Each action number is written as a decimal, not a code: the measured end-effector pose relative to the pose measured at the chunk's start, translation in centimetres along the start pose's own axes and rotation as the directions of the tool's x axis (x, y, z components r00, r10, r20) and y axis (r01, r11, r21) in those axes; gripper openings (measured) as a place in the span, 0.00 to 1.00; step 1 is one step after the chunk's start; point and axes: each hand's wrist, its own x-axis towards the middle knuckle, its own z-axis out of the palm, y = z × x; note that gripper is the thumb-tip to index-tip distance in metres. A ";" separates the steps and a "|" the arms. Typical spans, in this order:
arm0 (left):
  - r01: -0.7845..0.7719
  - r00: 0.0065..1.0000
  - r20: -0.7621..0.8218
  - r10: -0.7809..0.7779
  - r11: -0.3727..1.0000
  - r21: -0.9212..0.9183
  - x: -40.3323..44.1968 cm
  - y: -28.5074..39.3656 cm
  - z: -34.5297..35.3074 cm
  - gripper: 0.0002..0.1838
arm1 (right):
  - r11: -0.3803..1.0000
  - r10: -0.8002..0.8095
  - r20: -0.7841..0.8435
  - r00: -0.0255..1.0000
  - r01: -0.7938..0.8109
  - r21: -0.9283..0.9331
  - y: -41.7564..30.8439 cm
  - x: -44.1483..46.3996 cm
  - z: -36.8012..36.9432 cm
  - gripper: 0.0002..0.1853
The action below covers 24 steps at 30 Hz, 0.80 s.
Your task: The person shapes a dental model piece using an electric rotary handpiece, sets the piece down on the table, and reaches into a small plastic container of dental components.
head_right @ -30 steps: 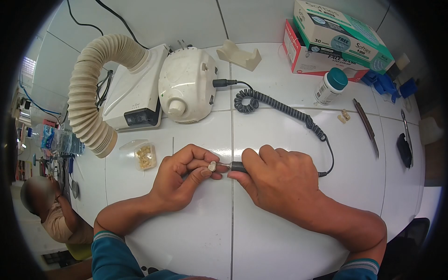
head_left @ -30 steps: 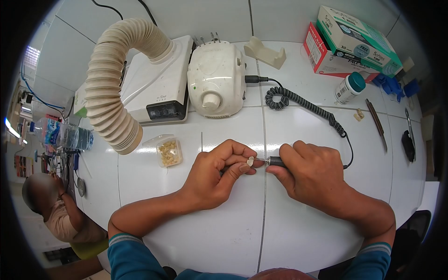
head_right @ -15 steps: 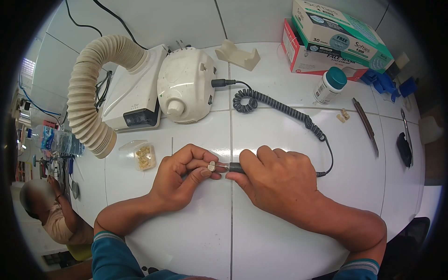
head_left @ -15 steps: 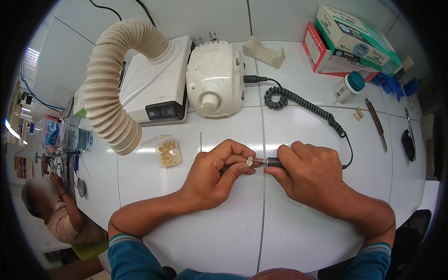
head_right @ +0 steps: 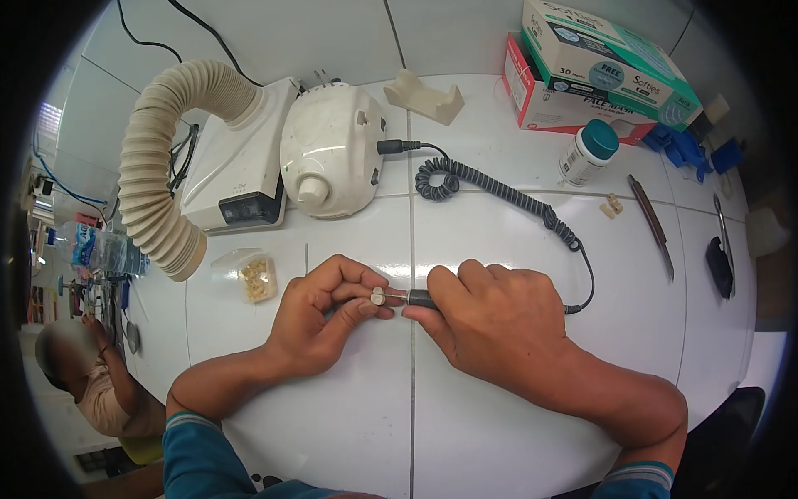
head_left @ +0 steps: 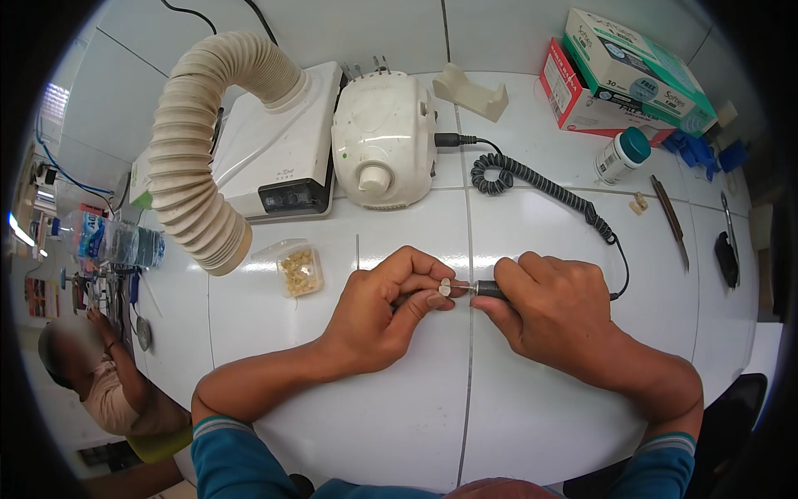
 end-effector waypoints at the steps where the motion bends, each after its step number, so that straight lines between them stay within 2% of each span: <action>1: 0.001 1.000 0.001 -0.001 1.000 0.000 0.0 0.0 0.0 0.09 | 1.000 0.002 0.005 1.000 -0.002 0.000 0.0 0.0 0.0 0.23; 7: -0.024 0.998 -0.051 0.023 0.999 -0.021 0.0 -0.2 0.2 0.10 | 1.000 -0.002 0.004 1.000 0.002 0.006 0.0 0.0 -0.1 0.22; 24: -0.022 1.000 0.002 0.022 1.000 0.018 0.0 -0.1 0.1 0.09 | 1.000 -0.028 -0.002 1.000 0.028 0.000 0.2 0.0 -0.2 0.22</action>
